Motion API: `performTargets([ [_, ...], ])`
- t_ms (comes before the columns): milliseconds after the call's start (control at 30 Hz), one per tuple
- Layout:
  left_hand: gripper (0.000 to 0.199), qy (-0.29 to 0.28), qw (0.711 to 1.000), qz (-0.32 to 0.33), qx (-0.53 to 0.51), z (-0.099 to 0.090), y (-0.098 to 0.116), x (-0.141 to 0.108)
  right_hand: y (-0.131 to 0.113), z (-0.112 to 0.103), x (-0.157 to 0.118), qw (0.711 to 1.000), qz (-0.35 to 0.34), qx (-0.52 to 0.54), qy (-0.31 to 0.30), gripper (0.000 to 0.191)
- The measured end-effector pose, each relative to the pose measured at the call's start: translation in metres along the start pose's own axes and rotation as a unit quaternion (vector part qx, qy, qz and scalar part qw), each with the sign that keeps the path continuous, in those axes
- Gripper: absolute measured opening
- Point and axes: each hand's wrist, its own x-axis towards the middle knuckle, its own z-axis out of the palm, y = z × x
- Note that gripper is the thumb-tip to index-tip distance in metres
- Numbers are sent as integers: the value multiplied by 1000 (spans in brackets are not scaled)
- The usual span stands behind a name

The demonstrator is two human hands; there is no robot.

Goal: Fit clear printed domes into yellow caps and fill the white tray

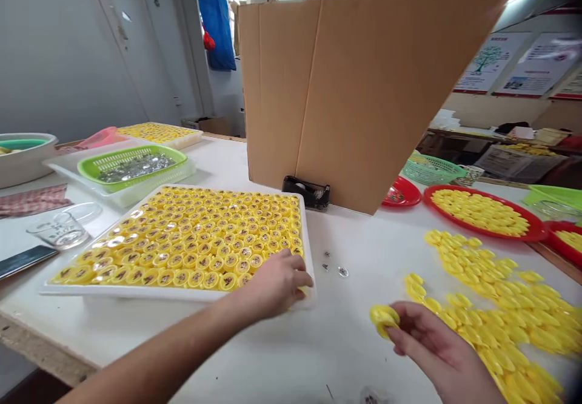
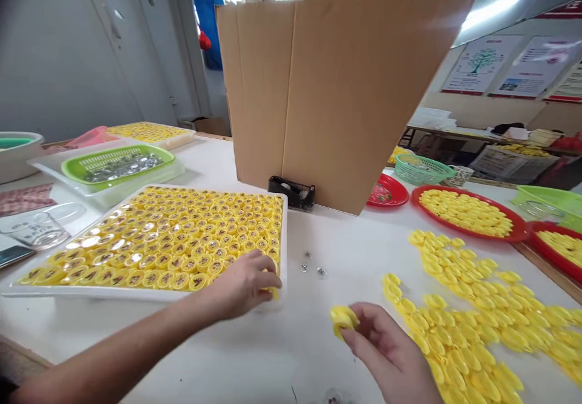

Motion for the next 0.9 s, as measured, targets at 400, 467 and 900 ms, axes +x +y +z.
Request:
performTargets([
  [400,15,14,1000,7,3,6,-37,-5,-56,89,60,955,-121,-218,-161,7],
  [467,14,21,1000,0,-1,8,-37,-6,-59,99,68,933,-147,-269,-190,7],
  [900,21,46,999,-12,-16,12,-34,-8,-51,116,86,903,-174,-338,-200,8],
])
